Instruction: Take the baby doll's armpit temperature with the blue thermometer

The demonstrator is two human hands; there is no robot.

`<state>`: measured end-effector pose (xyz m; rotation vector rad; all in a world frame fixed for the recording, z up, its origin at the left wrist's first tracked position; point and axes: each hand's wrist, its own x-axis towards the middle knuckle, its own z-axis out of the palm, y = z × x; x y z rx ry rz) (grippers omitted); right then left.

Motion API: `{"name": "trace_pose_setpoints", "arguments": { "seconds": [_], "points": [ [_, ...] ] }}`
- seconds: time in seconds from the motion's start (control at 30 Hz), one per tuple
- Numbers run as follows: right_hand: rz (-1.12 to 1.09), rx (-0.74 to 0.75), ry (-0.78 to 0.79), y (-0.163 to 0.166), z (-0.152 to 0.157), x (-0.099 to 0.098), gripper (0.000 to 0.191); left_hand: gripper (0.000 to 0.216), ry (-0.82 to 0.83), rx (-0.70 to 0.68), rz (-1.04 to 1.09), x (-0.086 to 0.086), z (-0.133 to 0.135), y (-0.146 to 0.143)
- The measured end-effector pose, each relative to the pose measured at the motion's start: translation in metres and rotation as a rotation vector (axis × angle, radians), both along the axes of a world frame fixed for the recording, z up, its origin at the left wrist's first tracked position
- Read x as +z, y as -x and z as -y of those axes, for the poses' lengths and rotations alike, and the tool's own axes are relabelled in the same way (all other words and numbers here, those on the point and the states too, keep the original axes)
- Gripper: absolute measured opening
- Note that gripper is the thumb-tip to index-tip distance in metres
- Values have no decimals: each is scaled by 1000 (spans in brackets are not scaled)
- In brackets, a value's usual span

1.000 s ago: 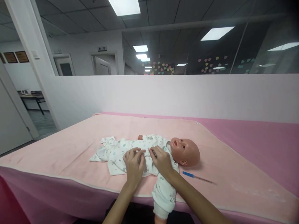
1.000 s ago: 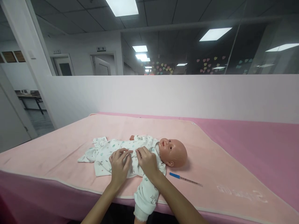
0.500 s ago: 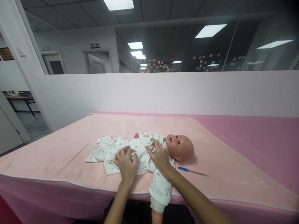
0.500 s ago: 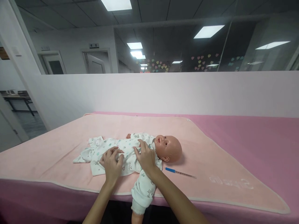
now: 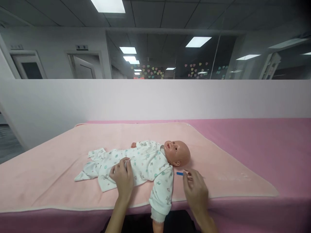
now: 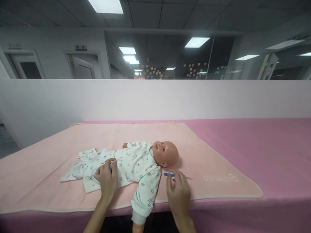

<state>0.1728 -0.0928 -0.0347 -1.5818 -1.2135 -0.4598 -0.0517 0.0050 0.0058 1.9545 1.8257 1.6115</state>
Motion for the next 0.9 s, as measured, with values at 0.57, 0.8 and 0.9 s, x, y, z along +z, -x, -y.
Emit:
{"name": "trace_pose_setpoints", "arguments": {
  "seconds": [0.57, 0.8, 0.9],
  "points": [
    [-258, 80, 448, -59, 33, 55, 31, 31, 49, 148, 236, 7, 1, 6],
    [-143, 63, 515, -47, 19, 67, 42, 28, 74, 231, 248, 5, -1, 8],
    [-150, 93, 625, -44, 18, 64, 45, 24, 66, 210, 238, 4, 0, 8]
  ]
}}
